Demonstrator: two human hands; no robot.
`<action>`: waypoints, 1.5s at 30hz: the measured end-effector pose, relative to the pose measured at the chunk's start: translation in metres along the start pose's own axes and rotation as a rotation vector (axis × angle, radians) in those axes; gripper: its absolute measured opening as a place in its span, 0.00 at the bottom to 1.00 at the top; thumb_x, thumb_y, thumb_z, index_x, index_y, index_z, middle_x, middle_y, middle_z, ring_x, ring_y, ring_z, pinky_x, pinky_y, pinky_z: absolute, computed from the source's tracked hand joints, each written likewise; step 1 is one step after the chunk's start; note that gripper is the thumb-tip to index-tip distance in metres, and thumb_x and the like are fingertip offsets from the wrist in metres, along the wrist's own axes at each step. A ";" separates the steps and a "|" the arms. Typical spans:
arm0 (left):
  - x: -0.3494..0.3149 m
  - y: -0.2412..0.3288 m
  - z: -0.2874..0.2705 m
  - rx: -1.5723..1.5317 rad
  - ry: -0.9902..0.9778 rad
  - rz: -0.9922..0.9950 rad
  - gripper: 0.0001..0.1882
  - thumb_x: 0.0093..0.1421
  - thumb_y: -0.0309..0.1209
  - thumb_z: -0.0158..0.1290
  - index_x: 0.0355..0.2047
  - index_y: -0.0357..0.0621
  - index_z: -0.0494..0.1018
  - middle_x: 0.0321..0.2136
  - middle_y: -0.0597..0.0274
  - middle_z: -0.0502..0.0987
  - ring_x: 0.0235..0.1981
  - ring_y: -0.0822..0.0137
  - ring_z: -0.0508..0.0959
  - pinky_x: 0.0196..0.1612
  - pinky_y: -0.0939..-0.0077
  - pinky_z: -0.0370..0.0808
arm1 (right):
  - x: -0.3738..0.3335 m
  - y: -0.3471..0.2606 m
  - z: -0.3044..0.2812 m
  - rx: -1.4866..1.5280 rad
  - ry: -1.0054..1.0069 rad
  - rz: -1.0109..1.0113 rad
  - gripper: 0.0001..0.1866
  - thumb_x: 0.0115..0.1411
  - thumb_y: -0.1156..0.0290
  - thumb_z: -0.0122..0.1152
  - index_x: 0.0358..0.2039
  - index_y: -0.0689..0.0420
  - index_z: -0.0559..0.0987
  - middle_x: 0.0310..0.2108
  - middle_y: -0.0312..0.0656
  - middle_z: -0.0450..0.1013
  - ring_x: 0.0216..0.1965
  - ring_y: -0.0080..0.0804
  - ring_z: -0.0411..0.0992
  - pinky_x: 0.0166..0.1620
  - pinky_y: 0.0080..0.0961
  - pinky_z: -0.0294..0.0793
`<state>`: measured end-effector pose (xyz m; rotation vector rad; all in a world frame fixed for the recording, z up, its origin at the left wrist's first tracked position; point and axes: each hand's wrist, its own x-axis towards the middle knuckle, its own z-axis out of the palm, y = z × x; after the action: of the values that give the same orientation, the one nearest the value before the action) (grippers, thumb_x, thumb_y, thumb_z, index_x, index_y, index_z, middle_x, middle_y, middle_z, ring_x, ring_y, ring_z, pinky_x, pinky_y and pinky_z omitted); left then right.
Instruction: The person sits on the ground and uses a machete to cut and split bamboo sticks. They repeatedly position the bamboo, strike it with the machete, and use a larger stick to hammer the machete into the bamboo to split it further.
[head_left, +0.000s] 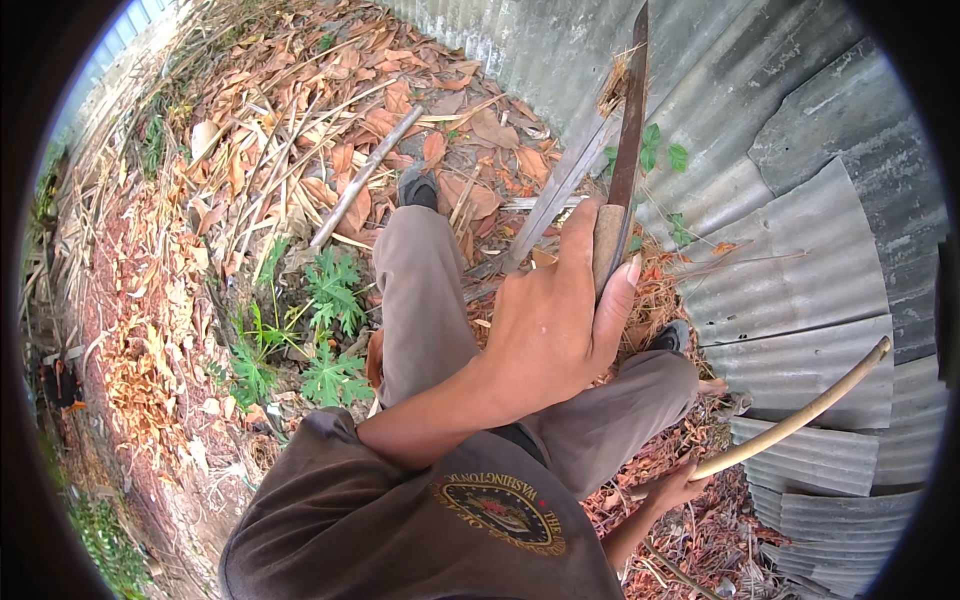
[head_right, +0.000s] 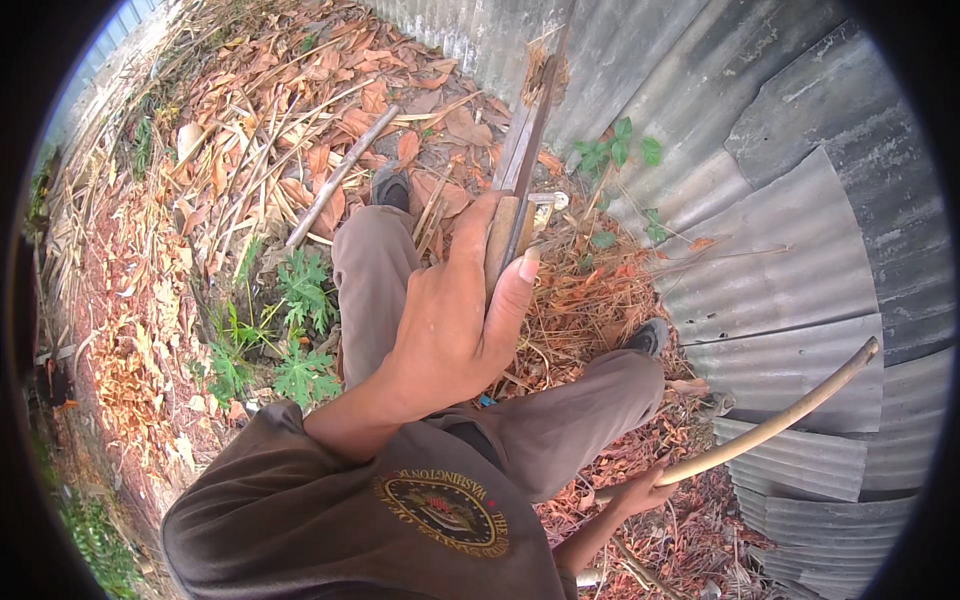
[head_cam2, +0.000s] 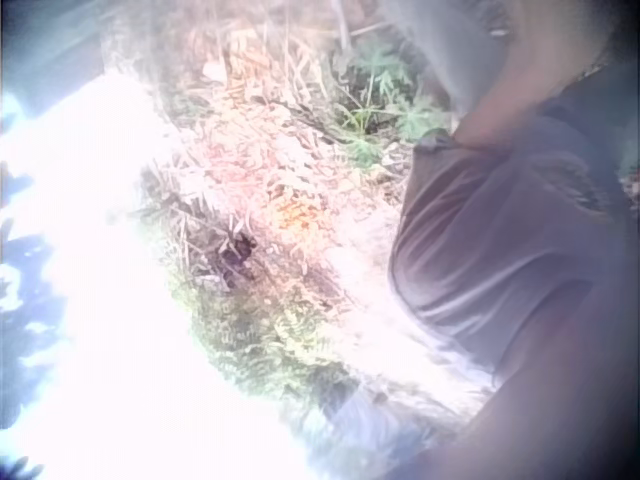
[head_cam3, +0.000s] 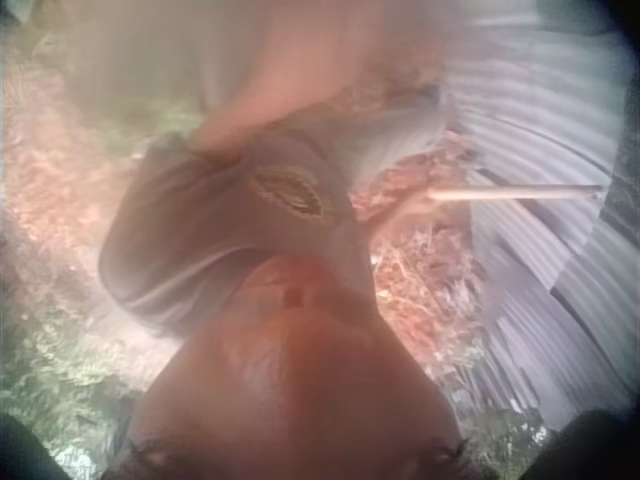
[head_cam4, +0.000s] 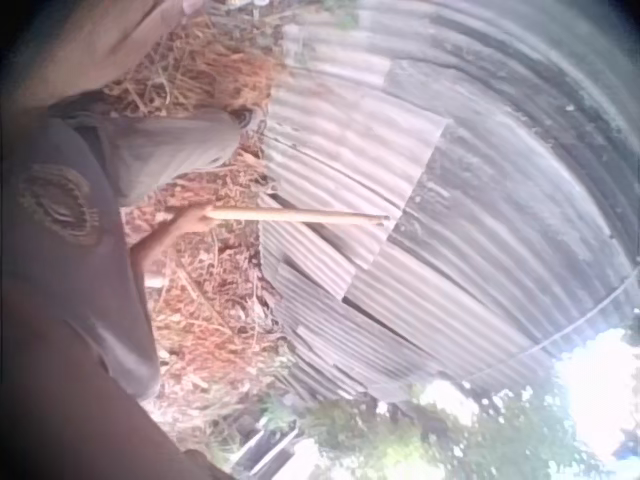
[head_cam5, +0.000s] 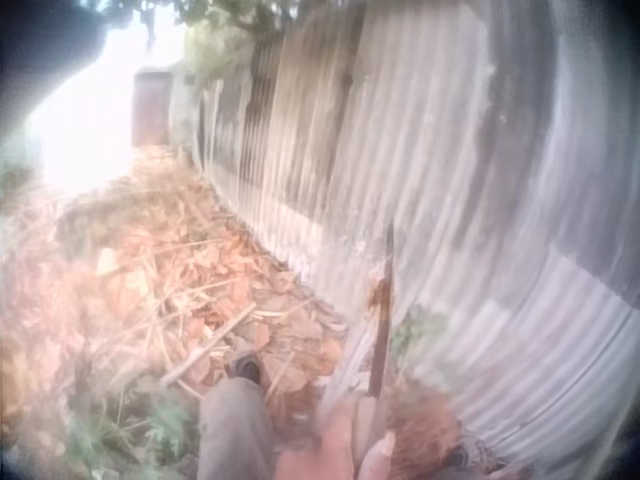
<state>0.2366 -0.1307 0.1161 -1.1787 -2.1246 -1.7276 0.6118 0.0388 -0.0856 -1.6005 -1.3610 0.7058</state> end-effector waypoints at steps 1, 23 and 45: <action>-0.001 -0.001 0.001 -0.013 0.000 0.008 0.30 0.64 0.35 0.49 0.55 0.18 0.55 0.12 0.45 0.71 0.12 0.45 0.74 0.17 0.54 0.68 | 0.005 -0.020 0.002 0.058 -0.015 -0.048 0.23 0.63 0.62 0.56 0.52 0.65 0.67 0.22 0.39 0.68 0.18 0.21 0.65 0.18 0.18 0.64; -0.014 -0.002 -0.026 -0.132 -0.019 -0.009 0.27 0.63 0.29 0.50 0.54 0.18 0.57 0.21 0.43 0.75 0.16 0.47 0.76 0.21 0.58 0.71 | -0.034 -0.447 0.049 0.619 -0.429 -0.891 0.17 0.69 0.62 0.48 0.46 0.64 0.67 0.23 0.38 0.62 0.15 0.20 0.60 0.18 0.16 0.61; -0.026 -0.002 -0.020 -0.222 -0.078 -0.130 0.28 0.64 0.31 0.47 0.58 0.25 0.53 0.22 0.44 0.76 0.20 0.46 0.78 0.24 0.57 0.73 | -0.077 -0.357 0.293 0.821 -1.220 -0.431 0.33 0.44 0.76 0.77 0.48 0.62 0.66 0.26 0.37 0.72 0.16 0.18 0.68 0.15 0.14 0.68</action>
<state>0.2461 -0.1608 0.1056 -1.2030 -2.1407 -2.0520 0.1800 0.0413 0.0941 -0.0934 -1.7468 1.7911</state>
